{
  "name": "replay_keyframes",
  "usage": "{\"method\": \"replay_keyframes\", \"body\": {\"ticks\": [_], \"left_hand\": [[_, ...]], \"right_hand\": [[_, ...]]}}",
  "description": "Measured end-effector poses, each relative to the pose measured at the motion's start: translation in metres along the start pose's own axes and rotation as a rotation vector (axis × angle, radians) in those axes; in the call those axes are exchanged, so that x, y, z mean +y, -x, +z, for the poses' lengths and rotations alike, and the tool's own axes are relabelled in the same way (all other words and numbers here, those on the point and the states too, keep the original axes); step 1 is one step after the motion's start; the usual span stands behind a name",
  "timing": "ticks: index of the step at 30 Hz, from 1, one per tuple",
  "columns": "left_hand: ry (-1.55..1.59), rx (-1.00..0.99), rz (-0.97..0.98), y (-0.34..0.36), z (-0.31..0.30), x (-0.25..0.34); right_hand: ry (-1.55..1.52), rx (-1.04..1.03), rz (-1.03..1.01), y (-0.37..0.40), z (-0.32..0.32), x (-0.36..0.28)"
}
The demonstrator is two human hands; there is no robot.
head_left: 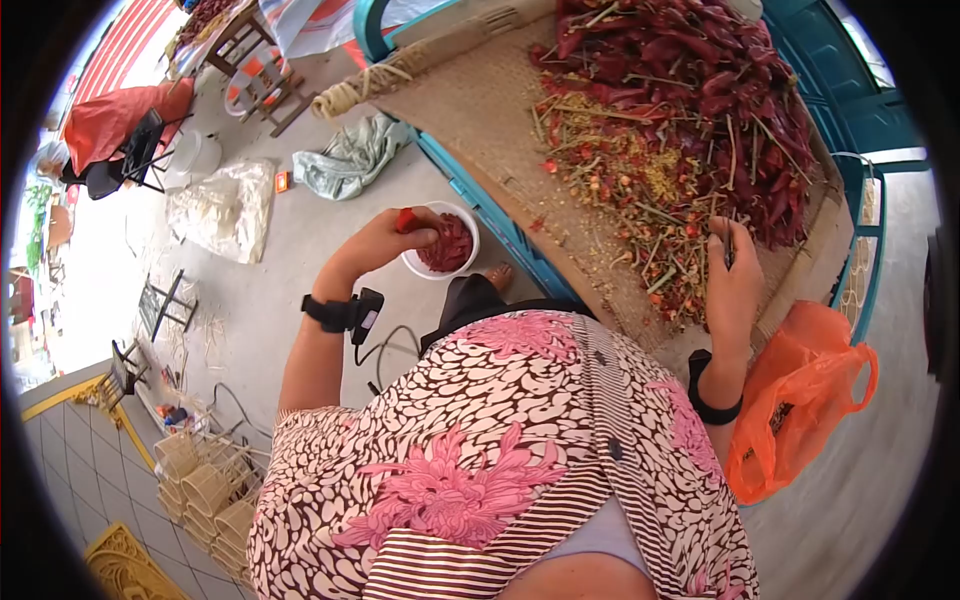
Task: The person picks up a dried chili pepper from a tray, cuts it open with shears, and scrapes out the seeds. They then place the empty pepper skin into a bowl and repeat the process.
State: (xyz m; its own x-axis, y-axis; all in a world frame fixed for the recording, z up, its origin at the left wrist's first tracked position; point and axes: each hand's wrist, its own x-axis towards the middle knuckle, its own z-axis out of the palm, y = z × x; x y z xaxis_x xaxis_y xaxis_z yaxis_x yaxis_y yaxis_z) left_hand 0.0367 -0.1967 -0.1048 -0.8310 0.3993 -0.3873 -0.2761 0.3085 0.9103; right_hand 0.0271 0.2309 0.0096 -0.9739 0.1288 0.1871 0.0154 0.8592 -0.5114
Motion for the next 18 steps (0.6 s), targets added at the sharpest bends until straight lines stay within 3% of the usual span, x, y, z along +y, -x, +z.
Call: {"method": "replay_keyframes", "body": {"ticks": [2,7,8,9,11,12,13,15,17,18], "left_hand": [[-0.042,0.133,-0.095,-0.018,-0.006,-0.081],[-0.107,0.430,-0.141,-0.062,0.001,-0.237],[-0.432,0.413,-0.342,-0.058,0.003,-0.216],[-0.567,0.473,-0.422,-0.059,0.011,-0.200],[-0.509,0.492,-0.335,-0.072,0.012,-0.199],[-0.407,0.398,-0.238,-0.074,0.008,-0.183],[-0.566,0.401,-0.109,-0.073,0.008,-0.165],[-0.725,0.130,-0.136,-0.065,0.001,-0.095],[-0.707,-0.176,0.143,-0.048,-0.011,-0.053],[-0.538,-0.236,-0.068,-0.032,-0.006,-0.001]], "right_hand": [[-0.096,-0.054,0.074,0.003,-0.002,-0.018],[-0.155,-0.047,-0.015,0.003,0.005,-0.037],[-0.162,-0.025,-0.059,0.001,0.003,-0.039],[-0.146,-0.017,-0.070,0.000,0.001,-0.038],[-0.110,-0.014,-0.090,0.001,-0.004,-0.032],[-0.105,-0.030,-0.053,0.002,-0.008,-0.032],[-0.105,-0.053,-0.016,0.003,-0.011,-0.033],[-0.079,-0.068,0.002,0.009,-0.011,-0.026],[-0.160,-0.062,0.000,0.017,-0.009,-0.027],[-0.181,-0.082,-0.001,0.021,-0.008,-0.027]]}}
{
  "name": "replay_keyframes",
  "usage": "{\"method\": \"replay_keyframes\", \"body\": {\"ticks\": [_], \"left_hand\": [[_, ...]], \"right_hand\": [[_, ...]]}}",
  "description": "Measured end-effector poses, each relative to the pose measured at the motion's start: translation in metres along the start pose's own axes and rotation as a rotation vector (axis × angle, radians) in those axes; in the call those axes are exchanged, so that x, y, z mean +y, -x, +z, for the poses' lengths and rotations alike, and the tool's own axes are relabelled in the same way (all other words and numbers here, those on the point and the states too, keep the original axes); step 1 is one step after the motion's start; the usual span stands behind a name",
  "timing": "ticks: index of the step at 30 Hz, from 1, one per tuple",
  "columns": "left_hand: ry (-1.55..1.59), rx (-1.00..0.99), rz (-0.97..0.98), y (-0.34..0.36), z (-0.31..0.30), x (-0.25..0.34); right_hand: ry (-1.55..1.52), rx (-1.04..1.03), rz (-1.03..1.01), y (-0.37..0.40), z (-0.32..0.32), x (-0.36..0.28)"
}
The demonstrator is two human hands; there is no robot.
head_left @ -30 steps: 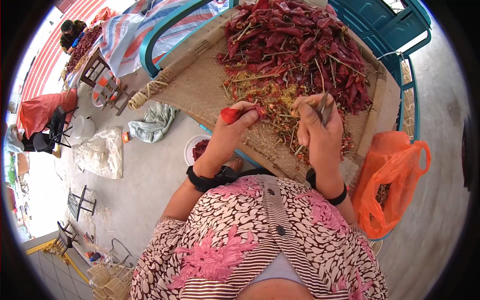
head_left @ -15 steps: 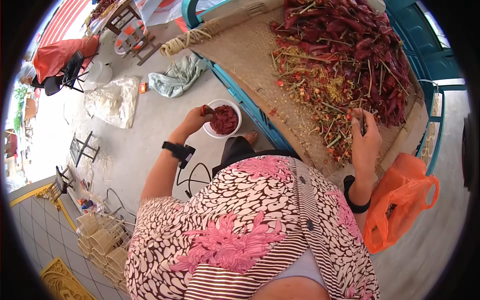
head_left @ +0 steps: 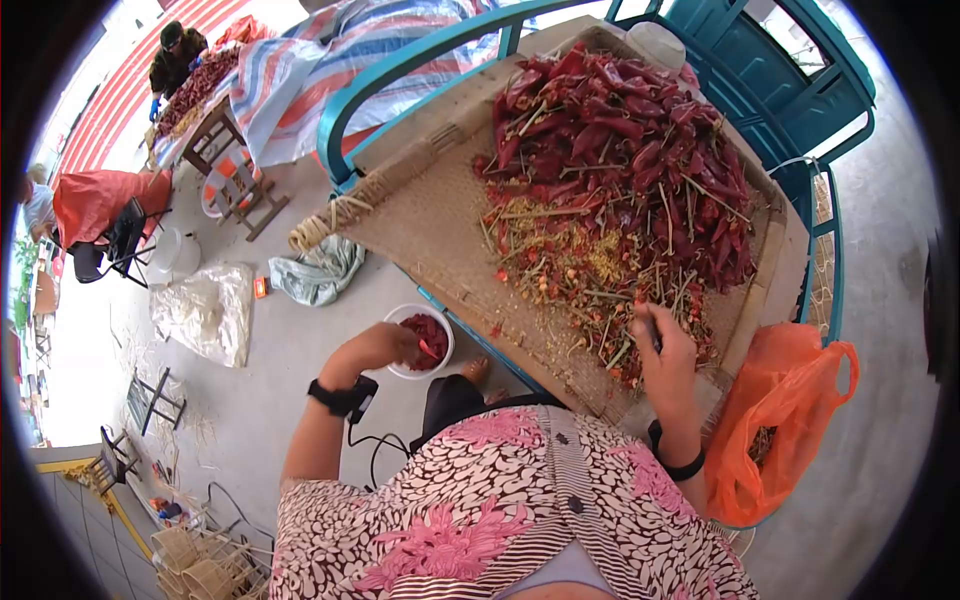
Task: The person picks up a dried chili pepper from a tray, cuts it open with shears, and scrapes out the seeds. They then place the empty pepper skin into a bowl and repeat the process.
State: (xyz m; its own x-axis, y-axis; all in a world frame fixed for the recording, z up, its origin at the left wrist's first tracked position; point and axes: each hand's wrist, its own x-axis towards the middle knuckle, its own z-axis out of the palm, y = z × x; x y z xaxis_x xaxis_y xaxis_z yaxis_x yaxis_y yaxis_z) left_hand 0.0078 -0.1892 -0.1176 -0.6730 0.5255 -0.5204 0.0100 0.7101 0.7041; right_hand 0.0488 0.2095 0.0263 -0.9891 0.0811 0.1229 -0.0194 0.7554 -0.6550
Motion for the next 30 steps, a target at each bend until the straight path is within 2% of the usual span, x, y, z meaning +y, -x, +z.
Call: {"method": "replay_keyframes", "body": {"ticks": [1,2,5,7,9,11,14,17,18,21,22,25,28,30], "left_hand": [[0.095,-0.073,0.095,0.023,-0.019,0.054],[0.165,-0.242,0.154,0.032,-0.035,0.082],[0.065,0.114,0.418,0.035,-0.057,0.149],[-0.145,0.260,0.379,0.006,-0.082,0.174],[-0.329,0.492,0.508,-0.048,-0.101,0.173],[-0.464,0.779,0.282,-0.102,-0.108,0.177],[-0.380,0.835,0.087,-0.156,-0.116,0.178],[-0.415,0.799,0.034,-0.175,-0.124,0.165],[-0.413,0.881,0.084,-0.173,-0.122,0.163],[-0.474,0.953,0.185,-0.160,-0.124,0.150],[-0.243,0.903,0.203,-0.144,-0.118,0.155],[0.065,0.908,0.167,-0.102,-0.106,0.168],[0.365,0.777,0.300,-0.083,-0.087,0.156],[0.500,0.685,0.369,-0.071,-0.070,0.155]], "right_hand": [[-0.022,-0.019,-0.002,0.003,0.002,0.000],[-0.044,-0.043,-0.003,0.007,0.003,0.000],[-0.054,-0.112,-0.081,0.013,0.009,-0.001],[-0.075,-0.119,-0.190,0.016,0.011,-0.001],[-0.070,-0.115,-0.291,0.015,0.012,0.003],[-0.105,-0.148,-0.277,0.016,0.007,-0.005],[-0.114,-0.146,-0.326,0.019,0.001,-0.001],[-0.131,-0.139,-0.250,0.025,-0.001,-0.001],[-0.142,-0.113,-0.235,0.026,-0.002,0.000],[-0.168,-0.053,-0.158,0.035,-0.007,0.000],[-0.174,-0.037,-0.124,0.036,-0.010,-0.001],[-0.161,-0.006,0.027,0.032,-0.007,-0.008],[-0.164,-0.036,0.144,0.011,-0.001,-0.026],[-0.215,-0.045,0.011,-0.009,0.012,-0.032]]}}
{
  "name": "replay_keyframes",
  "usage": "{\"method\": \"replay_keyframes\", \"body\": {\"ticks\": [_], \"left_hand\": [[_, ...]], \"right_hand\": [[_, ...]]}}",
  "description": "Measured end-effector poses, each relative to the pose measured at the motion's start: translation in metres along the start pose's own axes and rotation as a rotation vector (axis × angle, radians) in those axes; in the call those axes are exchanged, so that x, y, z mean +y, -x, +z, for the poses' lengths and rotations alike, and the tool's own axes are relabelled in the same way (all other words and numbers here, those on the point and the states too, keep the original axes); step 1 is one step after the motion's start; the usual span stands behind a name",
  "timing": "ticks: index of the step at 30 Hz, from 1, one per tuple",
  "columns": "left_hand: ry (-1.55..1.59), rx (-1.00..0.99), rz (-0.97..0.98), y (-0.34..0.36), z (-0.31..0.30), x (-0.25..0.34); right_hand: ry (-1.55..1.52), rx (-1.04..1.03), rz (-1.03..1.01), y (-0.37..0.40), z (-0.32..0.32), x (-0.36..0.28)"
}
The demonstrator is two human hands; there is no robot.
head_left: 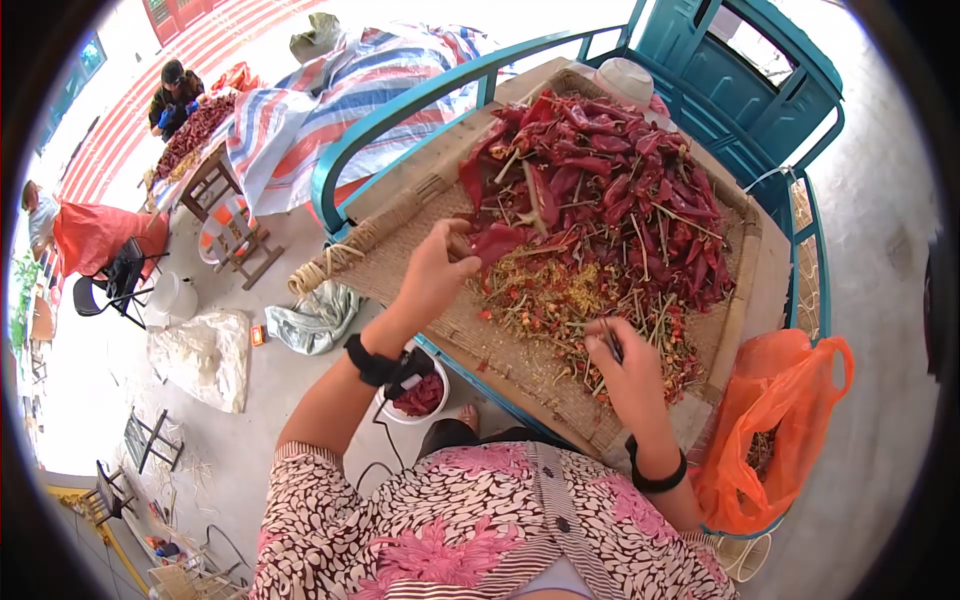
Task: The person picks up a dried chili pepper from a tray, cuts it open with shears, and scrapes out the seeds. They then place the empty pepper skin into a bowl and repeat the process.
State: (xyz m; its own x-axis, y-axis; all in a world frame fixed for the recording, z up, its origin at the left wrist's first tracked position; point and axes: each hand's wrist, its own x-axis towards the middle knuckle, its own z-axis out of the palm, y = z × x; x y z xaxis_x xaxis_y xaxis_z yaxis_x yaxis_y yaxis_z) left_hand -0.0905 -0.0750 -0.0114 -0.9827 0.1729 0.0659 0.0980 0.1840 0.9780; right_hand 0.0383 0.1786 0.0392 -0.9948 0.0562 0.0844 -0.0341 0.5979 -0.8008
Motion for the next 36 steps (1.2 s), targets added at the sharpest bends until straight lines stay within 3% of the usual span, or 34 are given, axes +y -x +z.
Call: {"method": "replay_keyframes", "body": {"ticks": [1,4,8,11,13,15,17,19,20,23,27,29,30,32,36], "left_hand": [[0.074,-0.039,-0.001,0.009,0.003,0.002],[0.239,-0.132,-0.071,0.025,0.012,0.011],[0.244,-0.216,-0.053,0.031,0.023,0.003],[0.217,-0.241,-0.009,0.033,0.028,0.004],[-0.224,-0.115,0.424,0.028,0.031,0.005],[-0.262,-0.181,0.499,0.025,0.034,0.013],[0.106,-0.444,0.220,0.026,0.035,0.031],[0.268,-0.555,0.052,0.025,0.034,0.032],[0.350,-0.609,-0.027,0.023,0.034,0.033],[0.154,-0.553,0.047,0.027,0.038,0.037],[0.014,-0.338,0.206,0.034,0.053,0.031],[-0.094,-0.221,0.251,0.036,0.061,0.021],[-0.016,-0.213,0.159,0.038,0.065,0.015],[0.139,-0.196,-0.023,0.041,0.071,0.007],[0.264,-0.236,0.014,0.046,0.076,0.012]], "right_hand": [[-0.029,-0.009,-0.063,-0.011,0.007,-0.003],[-0.666,-0.136,0.348,-0.041,0.018,-0.029],[-0.992,-0.145,0.449,-0.070,0.045,-0.011],[-0.836,-0.043,0.320,-0.066,0.053,-0.008],[-0.756,-0.032,0.246,-0.062,0.050,-0.012],[-0.739,-0.070,0.147,-0.057,0.048,-0.011],[-0.697,-0.095,0.086,-0.052,0.040,-0.020],[-0.667,-0.077,-0.004,-0.052,0.037,-0.023],[-0.618,-0.082,0.047,-0.050,0.032,-0.023],[-0.470,-0.039,-0.013,-0.047,0.029,-0.018],[-0.110,0.149,-0.433,-0.048,0.037,-0.010],[0.074,0.199,-0.539,-0.045,0.044,-0.009],[0.166,0.224,-0.591,-0.044,0.048,-0.008],[0.248,0.217,-0.591,-0.043,0.054,-0.008],[0.109,0.273,-0.519,-0.050,0.063,0.003]]}}
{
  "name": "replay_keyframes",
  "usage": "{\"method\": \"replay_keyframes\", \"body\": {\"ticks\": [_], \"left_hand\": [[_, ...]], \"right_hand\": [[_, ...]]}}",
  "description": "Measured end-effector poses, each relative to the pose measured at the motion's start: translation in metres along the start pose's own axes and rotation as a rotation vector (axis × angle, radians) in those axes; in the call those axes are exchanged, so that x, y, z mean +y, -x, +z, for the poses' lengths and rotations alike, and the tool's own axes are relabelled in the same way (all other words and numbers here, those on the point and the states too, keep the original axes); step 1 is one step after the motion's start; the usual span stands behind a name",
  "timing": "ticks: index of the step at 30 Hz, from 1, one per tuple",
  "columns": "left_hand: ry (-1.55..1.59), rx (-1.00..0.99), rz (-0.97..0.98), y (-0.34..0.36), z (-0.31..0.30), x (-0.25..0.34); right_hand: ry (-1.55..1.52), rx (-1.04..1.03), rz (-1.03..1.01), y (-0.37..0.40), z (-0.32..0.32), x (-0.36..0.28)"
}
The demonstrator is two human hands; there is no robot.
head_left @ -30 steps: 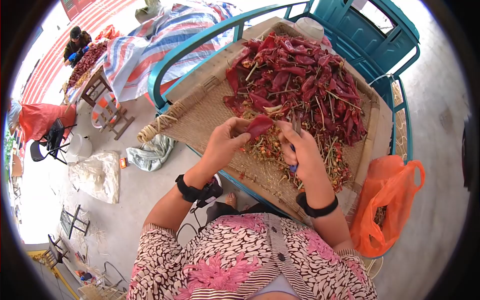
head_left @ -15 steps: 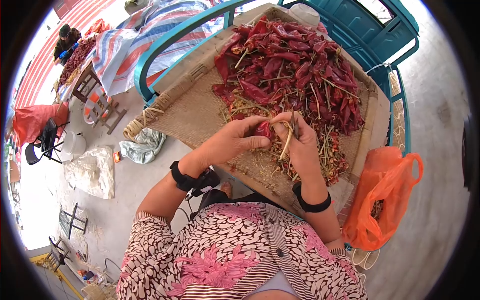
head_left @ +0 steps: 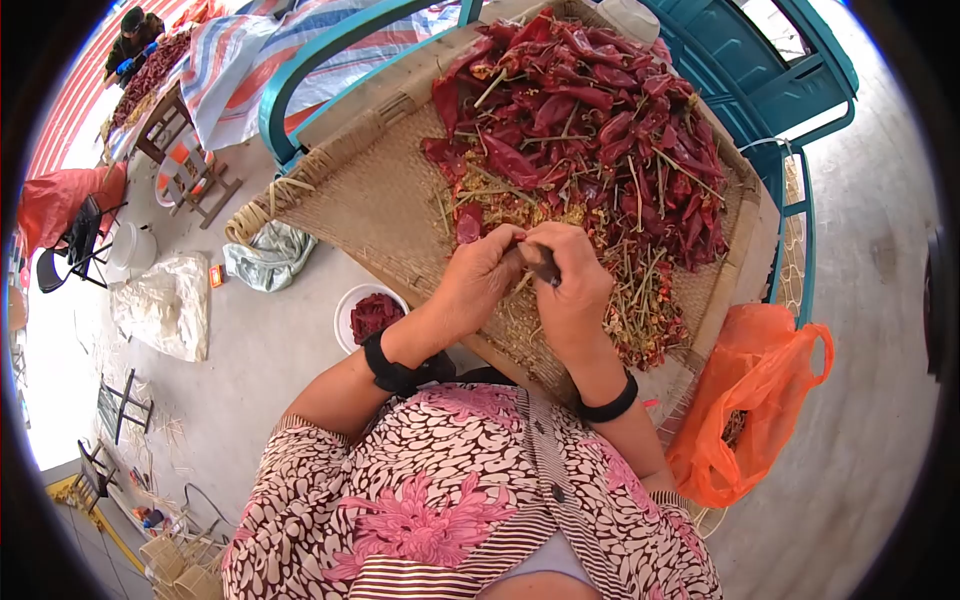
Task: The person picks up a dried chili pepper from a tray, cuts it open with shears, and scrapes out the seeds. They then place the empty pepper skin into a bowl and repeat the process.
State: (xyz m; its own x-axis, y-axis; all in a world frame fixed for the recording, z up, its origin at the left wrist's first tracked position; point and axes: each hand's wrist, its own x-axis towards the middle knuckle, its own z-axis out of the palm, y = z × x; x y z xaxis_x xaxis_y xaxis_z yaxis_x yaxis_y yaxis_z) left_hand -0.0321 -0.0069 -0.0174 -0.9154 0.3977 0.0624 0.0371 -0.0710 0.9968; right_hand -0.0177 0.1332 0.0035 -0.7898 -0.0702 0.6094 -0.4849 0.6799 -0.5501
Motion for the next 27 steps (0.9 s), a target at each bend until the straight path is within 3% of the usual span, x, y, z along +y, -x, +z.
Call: {"method": "replay_keyframes", "body": {"ticks": [1,2,5,15,21,24,27], "left_hand": [[0.001,-0.014,0.049,0.000,0.001,-0.007],[0.001,-0.027,0.098,0.000,0.002,-0.011],[0.168,-0.158,-0.088,0.005,-0.005,0.005],[0.392,-0.255,-0.155,0.003,-0.015,0.006],[0.518,-0.312,-0.153,0.002,-0.019,0.003],[0.640,-0.414,-0.177,0.002,-0.024,0.001],[0.674,-0.454,-0.192,0.006,-0.029,-0.003]], "right_hand": [[-0.061,0.031,0.046,0.002,0.003,0.005],[-0.255,0.037,0.242,0.005,0.004,0.007],[-0.851,-0.105,0.870,-0.006,-0.022,-0.008],[-1.756,-0.140,1.237,0.003,-0.019,0.019],[-1.902,-0.194,1.256,0.006,-0.021,0.018],[-2.256,-0.137,1.224,0.005,-0.019,0.019],[-2.165,-0.078,1.113,0.000,-0.033,0.039]]}}
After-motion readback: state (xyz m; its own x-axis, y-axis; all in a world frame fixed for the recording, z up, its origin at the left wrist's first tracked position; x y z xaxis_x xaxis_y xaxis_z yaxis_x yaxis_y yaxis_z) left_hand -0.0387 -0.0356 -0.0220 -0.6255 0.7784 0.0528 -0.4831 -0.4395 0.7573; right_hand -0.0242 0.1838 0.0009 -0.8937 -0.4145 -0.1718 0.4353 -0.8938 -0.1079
